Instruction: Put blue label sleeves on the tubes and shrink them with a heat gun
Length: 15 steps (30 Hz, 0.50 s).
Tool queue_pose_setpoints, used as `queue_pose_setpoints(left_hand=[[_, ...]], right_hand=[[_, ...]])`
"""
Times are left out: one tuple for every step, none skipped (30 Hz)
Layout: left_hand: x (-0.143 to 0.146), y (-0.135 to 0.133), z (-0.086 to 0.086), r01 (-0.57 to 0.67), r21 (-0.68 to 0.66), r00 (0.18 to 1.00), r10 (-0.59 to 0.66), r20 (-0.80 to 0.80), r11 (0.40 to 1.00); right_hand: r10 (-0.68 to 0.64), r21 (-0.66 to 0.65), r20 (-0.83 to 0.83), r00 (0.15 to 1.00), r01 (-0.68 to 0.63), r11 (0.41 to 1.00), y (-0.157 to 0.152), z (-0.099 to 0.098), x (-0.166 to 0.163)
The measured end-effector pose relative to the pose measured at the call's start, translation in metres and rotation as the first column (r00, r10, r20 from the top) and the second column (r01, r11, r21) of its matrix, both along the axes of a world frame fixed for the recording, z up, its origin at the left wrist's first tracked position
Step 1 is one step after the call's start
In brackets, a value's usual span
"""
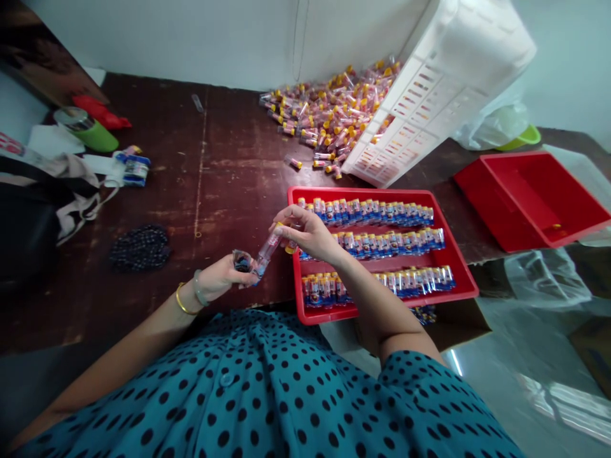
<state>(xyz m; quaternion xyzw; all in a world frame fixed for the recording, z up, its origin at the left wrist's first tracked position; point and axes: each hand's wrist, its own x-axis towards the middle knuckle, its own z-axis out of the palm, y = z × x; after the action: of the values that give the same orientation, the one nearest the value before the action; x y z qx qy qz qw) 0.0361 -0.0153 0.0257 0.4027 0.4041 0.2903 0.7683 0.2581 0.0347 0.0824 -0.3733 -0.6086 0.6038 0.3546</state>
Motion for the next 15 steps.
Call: queue_pose_setpoints(left_hand=[[0.0,0.0,0.0,0.029,0.003,1.0,-0.029,0.007,1.0],[0.0,-0.001,-0.001,0.04,-0.003,0.999,-0.04,0.014,0.999],[0.001,-0.001,-0.001,0.036,-0.015,0.999,-0.035,0.019,0.999],[0.002,-0.002,-0.002,0.029,-0.028,0.999,-0.028,0.02,0.999],[0.004,-0.003,-0.003,0.019,-0.037,1.0,-0.018,0.016,0.999],[0.007,-0.004,-0.004,0.003,-0.039,1.0,-0.002,0.008,0.999],[0.009,-0.004,-0.006,-0.021,-0.031,1.0,0.021,-0.001,0.999],[0.012,-0.005,-0.007,-0.063,-0.008,0.998,0.063,-0.007,0.998],[0.015,-0.006,-0.007,-0.113,0.025,0.994,0.113,-0.011,0.993],[0.018,-0.006,-0.008,-0.154,0.062,0.988,0.155,-0.016,0.986],[0.02,-0.006,-0.008,-0.18,0.099,0.983,0.183,-0.025,0.979],[0.022,-0.007,-0.008,-0.185,0.13,0.981,0.191,-0.039,0.974],[0.023,-0.007,-0.008,-0.173,0.151,0.981,0.183,-0.056,0.973],[0.024,-0.008,-0.008,-0.155,0.156,0.984,0.167,-0.067,0.976],[0.025,-0.01,-0.009,-0.141,0.147,0.986,0.152,-0.069,0.979]], right_hand=[[0.017,0.01,0.007,1.0,-0.017,1.0,0.0,0.0,0.001],[0.038,0.017,0.012,0.999,-0.038,0.999,-0.001,0.001,0.002],[0.057,0.022,0.016,0.998,-0.057,0.998,-0.002,0.001,0.003],[0.072,0.028,0.017,0.997,-0.072,0.997,-0.004,0.002,0.004],[0.078,0.032,0.017,0.997,-0.079,0.996,-0.007,0.002,0.004],[0.072,0.036,0.013,0.997,-0.072,0.997,-0.009,0.002,0.004],[0.052,0.037,0.006,0.999,-0.052,0.998,-0.012,0.001,0.003],[0.022,0.039,0.0,1.0,-0.022,0.999,-0.014,-0.001,0.002],[-0.012,0.038,-0.002,1.0,0.012,0.999,-0.017,-0.003,0.001],[-0.044,0.038,0.006,0.999,0.044,0.998,-0.019,-0.007,0.0],[-0.075,0.037,0.021,0.997,0.074,0.997,-0.021,-0.011,-0.001],[-0.1,0.035,0.04,0.994,0.099,0.994,-0.023,-0.015,-0.001],[-0.119,0.028,0.056,0.991,0.118,0.993,-0.025,-0.02,-0.001],[-0.137,0.018,0.063,0.989,0.136,0.991,-0.026,-0.024,-0.001],[-0.152,0.005,0.063,0.986,0.152,0.988,-0.028,-0.027,-0.001]])
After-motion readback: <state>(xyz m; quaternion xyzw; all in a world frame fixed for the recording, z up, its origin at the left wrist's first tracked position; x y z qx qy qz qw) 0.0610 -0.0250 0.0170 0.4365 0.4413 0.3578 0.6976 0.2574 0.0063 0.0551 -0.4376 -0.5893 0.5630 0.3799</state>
